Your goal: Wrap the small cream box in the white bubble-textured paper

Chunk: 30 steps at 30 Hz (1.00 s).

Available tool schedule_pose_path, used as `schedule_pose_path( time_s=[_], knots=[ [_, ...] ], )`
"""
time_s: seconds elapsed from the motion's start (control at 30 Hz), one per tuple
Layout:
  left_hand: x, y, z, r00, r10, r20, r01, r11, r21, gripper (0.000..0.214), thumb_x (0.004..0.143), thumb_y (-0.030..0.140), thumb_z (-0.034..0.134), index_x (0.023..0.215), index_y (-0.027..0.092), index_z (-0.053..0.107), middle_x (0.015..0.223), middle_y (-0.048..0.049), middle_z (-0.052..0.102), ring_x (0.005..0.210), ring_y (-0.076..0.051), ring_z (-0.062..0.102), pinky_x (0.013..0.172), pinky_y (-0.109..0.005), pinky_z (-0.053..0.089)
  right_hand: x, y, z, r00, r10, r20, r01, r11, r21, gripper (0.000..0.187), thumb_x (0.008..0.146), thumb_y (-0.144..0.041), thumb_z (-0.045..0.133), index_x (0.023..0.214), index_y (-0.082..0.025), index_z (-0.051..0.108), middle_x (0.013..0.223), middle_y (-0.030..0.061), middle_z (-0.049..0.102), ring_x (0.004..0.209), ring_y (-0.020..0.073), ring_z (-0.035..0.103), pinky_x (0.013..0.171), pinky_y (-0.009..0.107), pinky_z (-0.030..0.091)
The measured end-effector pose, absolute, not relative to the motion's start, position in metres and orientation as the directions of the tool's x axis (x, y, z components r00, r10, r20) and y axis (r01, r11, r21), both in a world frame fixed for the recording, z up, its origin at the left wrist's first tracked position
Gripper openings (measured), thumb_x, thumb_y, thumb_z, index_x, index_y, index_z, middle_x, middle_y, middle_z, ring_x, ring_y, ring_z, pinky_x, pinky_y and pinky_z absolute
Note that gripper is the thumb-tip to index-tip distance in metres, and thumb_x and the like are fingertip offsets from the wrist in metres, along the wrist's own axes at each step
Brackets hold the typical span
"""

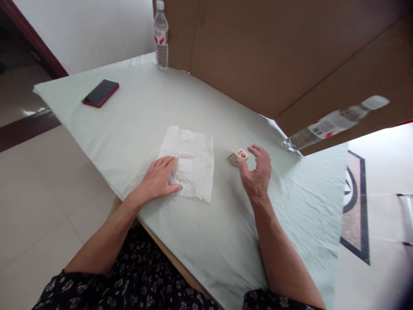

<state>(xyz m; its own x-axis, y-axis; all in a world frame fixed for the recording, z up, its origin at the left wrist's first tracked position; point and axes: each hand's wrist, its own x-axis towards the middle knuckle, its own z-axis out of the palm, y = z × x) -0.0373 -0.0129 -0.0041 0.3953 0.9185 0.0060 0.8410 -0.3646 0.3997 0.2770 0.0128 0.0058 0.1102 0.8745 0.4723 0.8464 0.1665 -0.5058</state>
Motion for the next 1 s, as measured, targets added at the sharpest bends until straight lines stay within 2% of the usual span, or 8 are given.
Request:
schedule_pose_path(
  time_s=[0.07,0.17,0.33,0.4,0.5,0.7,0.8,1.0],
  knots=[
    [-0.037,-0.013,-0.004,0.394,0.919,0.004,0.842,-0.363,0.399,0.081,0.082,0.043,0.069,0.152,0.015,0.040,0.156,-0.0182,0.047,0.146,-0.038,0.042,0.120,-0.052,0.035,0.258,0.002,0.014,0.001,0.863,0.506,0.832,0.280,-0.479,0.032,0.094,-0.034,0.057,0.124,-0.022,0.061,0.140,0.0209,0.061,0.134,0.0322,0.054,0.115,0.052,0.040],
    [-0.037,-0.013,-0.003,0.399,0.917,-0.002,0.845,-0.367,0.390,0.081,0.082,0.044,0.068,0.152,0.017,0.039,0.157,-0.0174,0.048,0.146,-0.037,0.042,0.120,-0.052,0.035,0.228,-0.007,0.014,-0.221,0.852,0.475,0.779,0.447,-0.439,0.046,0.094,-0.039,0.060,0.137,-0.025,0.055,0.144,0.0149,0.060,0.136,0.0317,0.055,0.115,0.055,0.041],
    [-0.037,-0.013,-0.002,0.401,0.916,-0.023,0.853,-0.364,0.374,0.082,0.084,0.045,0.068,0.153,0.013,0.038,0.158,-0.0185,0.046,0.148,-0.036,0.040,0.121,-0.050,0.034,0.204,-0.002,-0.002,-0.552,0.816,0.171,0.716,0.569,-0.403,0.086,0.088,-0.061,0.065,0.158,-0.021,0.034,0.161,0.0183,0.044,0.150,0.0353,0.040,0.118,0.057,0.038],
    [-0.038,-0.013,-0.002,0.401,0.915,-0.035,0.852,-0.359,0.380,0.083,0.083,0.044,0.069,0.153,0.013,0.038,0.159,-0.0184,0.045,0.149,-0.035,0.039,0.122,-0.049,0.033,0.207,0.002,-0.009,-0.582,0.811,0.065,0.732,0.557,-0.392,0.098,0.084,-0.070,0.065,0.160,-0.019,0.032,0.163,0.0203,0.040,0.152,0.0385,0.035,0.119,0.061,0.035],
    [-0.041,-0.012,0.000,0.415,0.909,-0.049,0.844,-0.364,0.393,0.086,0.081,0.046,0.072,0.154,0.014,0.037,0.160,-0.0180,0.044,0.150,-0.035,0.039,0.123,-0.049,0.033,0.216,0.003,-0.016,-0.583,0.813,-0.001,0.751,0.539,-0.381,0.106,0.081,-0.080,0.060,0.160,-0.015,0.032,0.165,0.0224,0.035,0.154,0.0404,0.031,0.121,0.062,0.031],
    [-0.035,-0.004,0.012,0.430,0.903,-0.012,0.843,-0.397,0.364,0.068,0.091,0.044,0.062,0.148,0.013,0.045,0.152,-0.0181,0.052,0.142,-0.034,0.048,0.117,-0.049,0.040,0.222,0.001,-0.021,-0.589,0.808,0.015,0.740,0.547,-0.392,0.107,0.081,-0.085,0.054,0.160,-0.017,0.034,0.166,0.0202,0.034,0.155,0.0397,0.029,0.123,0.061,0.028],
    [-0.027,0.001,0.012,0.428,0.904,0.006,0.860,-0.410,0.304,0.061,0.093,0.039,0.060,0.146,0.013,0.048,0.152,-0.0177,0.052,0.146,-0.035,0.043,0.118,-0.049,0.038,0.223,0.002,-0.023,-0.591,0.806,0.029,0.732,0.551,-0.400,0.106,0.080,-0.085,0.056,0.161,-0.020,0.032,0.166,0.0185,0.035,0.155,0.0394,0.029,0.123,0.061,0.029],
    [-0.040,0.005,-0.004,0.402,0.915,-0.041,0.877,-0.371,0.305,0.079,0.086,0.052,0.067,0.151,0.015,0.042,0.164,-0.0171,0.040,0.155,-0.037,0.030,0.125,-0.053,0.029,0.222,0.003,-0.023,-0.594,0.804,0.020,0.734,0.552,-0.395,0.104,0.081,-0.082,0.059,0.159,-0.017,0.036,0.166,0.0196,0.035,0.155,0.0384,0.029,0.124,0.061,0.028]
  ],
)
